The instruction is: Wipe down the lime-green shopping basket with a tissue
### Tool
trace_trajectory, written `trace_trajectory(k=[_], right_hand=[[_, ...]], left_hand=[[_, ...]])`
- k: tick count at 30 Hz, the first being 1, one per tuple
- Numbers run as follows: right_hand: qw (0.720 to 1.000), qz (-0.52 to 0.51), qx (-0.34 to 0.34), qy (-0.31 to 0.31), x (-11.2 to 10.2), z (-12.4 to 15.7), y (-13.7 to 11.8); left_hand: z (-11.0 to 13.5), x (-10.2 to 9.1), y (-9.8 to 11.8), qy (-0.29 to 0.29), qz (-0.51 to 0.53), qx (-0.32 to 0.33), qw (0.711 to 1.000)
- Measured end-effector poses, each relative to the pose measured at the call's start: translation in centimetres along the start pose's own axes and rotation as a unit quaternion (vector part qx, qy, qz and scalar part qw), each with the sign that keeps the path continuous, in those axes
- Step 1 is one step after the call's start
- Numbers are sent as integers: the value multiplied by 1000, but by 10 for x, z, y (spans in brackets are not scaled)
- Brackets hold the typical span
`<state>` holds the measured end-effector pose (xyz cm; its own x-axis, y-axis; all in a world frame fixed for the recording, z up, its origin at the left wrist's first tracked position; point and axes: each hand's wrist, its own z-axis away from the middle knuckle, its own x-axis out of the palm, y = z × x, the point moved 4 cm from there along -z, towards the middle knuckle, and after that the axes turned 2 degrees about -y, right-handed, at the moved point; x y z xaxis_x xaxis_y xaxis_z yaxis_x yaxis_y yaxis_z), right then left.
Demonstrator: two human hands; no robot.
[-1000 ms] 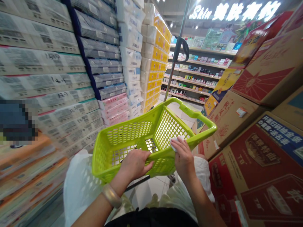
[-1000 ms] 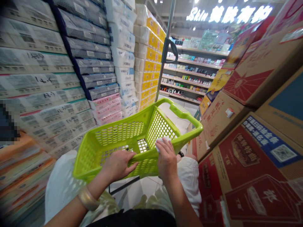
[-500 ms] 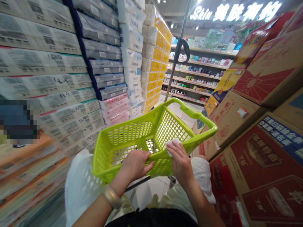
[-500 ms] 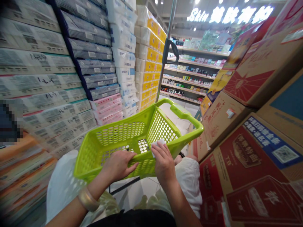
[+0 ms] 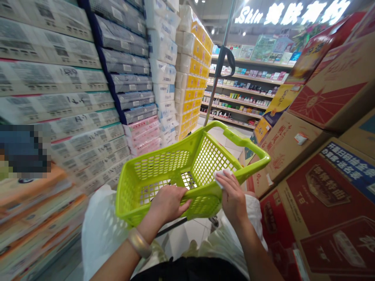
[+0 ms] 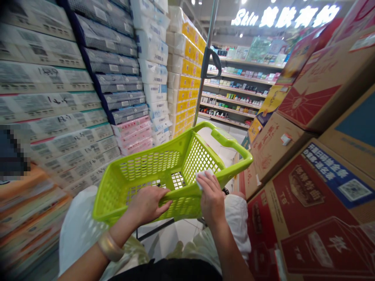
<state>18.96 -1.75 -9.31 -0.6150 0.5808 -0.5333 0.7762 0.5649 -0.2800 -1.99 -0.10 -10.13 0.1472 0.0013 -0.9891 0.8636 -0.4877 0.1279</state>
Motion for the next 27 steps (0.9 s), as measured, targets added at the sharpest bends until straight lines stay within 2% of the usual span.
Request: trace_trajectory(k=[3,9,15,21,27], right_hand=[[998,21,37,49,-7,-2,5],[997,-45,-40,-56,13,6,-16],[999,24,24,35,-7,-1,6],[997,-12,-48,-53,7,2,-6],[998,33,29,33,-10,-8,13]], left_hand=[[0,-1,1,2,1,-1,1000],[1,-2,2,7,4,0,1000],[1,-1,1,2,4,-3,1000],[0,-2,-2,3,3,-2,1000],[-3,-3,-5,6,3,7,1000]])
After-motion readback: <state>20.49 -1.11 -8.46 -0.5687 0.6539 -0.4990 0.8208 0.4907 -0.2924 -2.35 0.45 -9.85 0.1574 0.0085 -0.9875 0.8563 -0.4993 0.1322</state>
